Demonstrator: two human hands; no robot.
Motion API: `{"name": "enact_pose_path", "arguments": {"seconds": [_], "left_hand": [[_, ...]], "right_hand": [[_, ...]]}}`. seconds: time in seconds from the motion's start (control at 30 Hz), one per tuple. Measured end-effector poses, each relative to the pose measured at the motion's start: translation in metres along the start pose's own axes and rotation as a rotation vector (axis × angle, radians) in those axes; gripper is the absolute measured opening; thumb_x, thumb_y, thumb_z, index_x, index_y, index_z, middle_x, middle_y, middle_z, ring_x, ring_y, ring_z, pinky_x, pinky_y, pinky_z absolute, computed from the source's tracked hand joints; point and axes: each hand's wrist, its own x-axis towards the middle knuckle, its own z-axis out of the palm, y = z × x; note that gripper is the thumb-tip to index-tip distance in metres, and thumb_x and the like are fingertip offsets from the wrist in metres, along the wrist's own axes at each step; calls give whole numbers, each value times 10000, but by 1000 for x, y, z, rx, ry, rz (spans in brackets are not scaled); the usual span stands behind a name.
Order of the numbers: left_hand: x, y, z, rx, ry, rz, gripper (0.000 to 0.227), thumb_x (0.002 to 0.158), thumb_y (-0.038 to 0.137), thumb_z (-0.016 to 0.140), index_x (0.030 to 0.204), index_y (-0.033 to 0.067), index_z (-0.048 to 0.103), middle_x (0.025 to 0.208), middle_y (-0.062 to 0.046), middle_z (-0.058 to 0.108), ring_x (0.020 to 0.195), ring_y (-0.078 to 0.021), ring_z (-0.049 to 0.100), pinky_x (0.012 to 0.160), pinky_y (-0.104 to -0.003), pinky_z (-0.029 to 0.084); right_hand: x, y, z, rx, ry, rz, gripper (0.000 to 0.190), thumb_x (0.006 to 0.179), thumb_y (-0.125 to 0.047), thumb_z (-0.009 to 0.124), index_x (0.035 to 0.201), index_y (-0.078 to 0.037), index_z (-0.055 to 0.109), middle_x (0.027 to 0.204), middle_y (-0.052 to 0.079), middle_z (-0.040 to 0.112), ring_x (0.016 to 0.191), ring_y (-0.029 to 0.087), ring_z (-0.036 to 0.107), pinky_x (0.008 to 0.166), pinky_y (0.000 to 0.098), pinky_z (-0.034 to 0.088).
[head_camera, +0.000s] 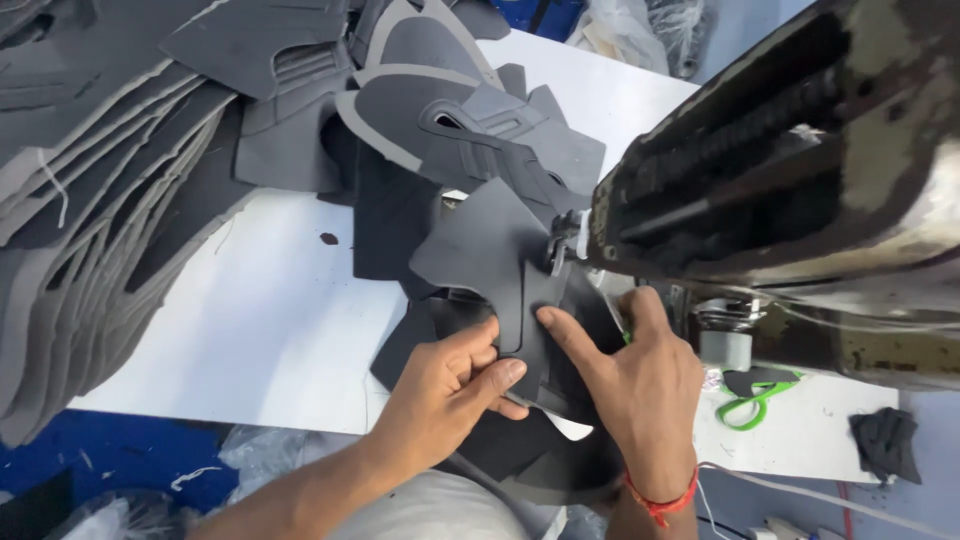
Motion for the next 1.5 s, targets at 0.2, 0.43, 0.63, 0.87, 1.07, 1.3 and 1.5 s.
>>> {"name": "enact_pose_path", "arguments": {"seconds": [0.2, 0.43, 0.63, 0.87, 1.07, 1.3, 1.5], "left_hand": [[16, 16, 1, -31, -13, -15, 123, 1011, 70, 583, 1027, -47, 548, 725, 36, 481, 659, 11, 527, 693, -259, 674], [24, 22, -3, 155, 4, -49, 276, 1018, 130, 604, 1162, -88, 516, 679, 3, 457, 645, -30, 608, 666, -239, 655], [23, 31, -4, 246, 1, -46, 564, 996, 165, 610, 1444, -110, 407, 723, -17, 543, 751, -92, 736, 665, -219, 604], [32, 35, -7, 258, -24, -38, 607, 995, 173, 603, 1474, -112, 364, 730, -45, 603, 783, -145, 783, 670, -219, 597], [46, 39, -11, 260, -49, -34, 435, 1004, 171, 608, 1287, -120, 453, 749, -49, 605, 800, -153, 795, 674, -235, 628], [66, 55, -15, 328, -58, 11, 255, 1001, 162, 617, 956, -34, 459, 741, -52, 628, 772, -134, 793, 636, -246, 627], [78, 59, -17, 470, -32, 52, 205, 978, 129, 632, 935, -4, 482, 722, -67, 631, 654, -126, 731, 558, -260, 591]], "right_hand": [[10, -7, -5, 102, 28, 2, 670, 683, -579, 872, 960, -1, 675, 793, 188, 728, 747, 395, 715, 660, 460, 531], [15, 10, 4, 361, 72, -178, 562, 749, -444, 871, 1113, -50, 705, 995, 186, 764, 889, 358, 738, 764, 437, 549], [3, 61, 20, -235, 274, -685, 351, 866, -202, 785, 1200, -307, 764, 1123, 206, 726, 890, 352, 708, 576, 397, 496], [7, 47, 22, 122, 168, -29, 377, 880, -425, 823, 1158, -241, 647, 1082, 82, 733, 884, 283, 729, 701, 353, 531], [23, 67, 32, -342, 343, -601, 518, 905, -81, 691, 1319, -391, 717, 1290, 182, 691, 1019, 302, 712, 696, 324, 543], [43, 46, 20, -461, 575, -732, 359, 981, -172, 713, 1312, -307, 741, 1220, 121, 709, 1045, 289, 695, 838, 387, 528], [79, 70, 40, -253, 422, -801, 289, 1014, -189, 708, 1292, -262, 732, 1272, 78, 709, 1195, 324, 651, 1008, 464, 504]]}}
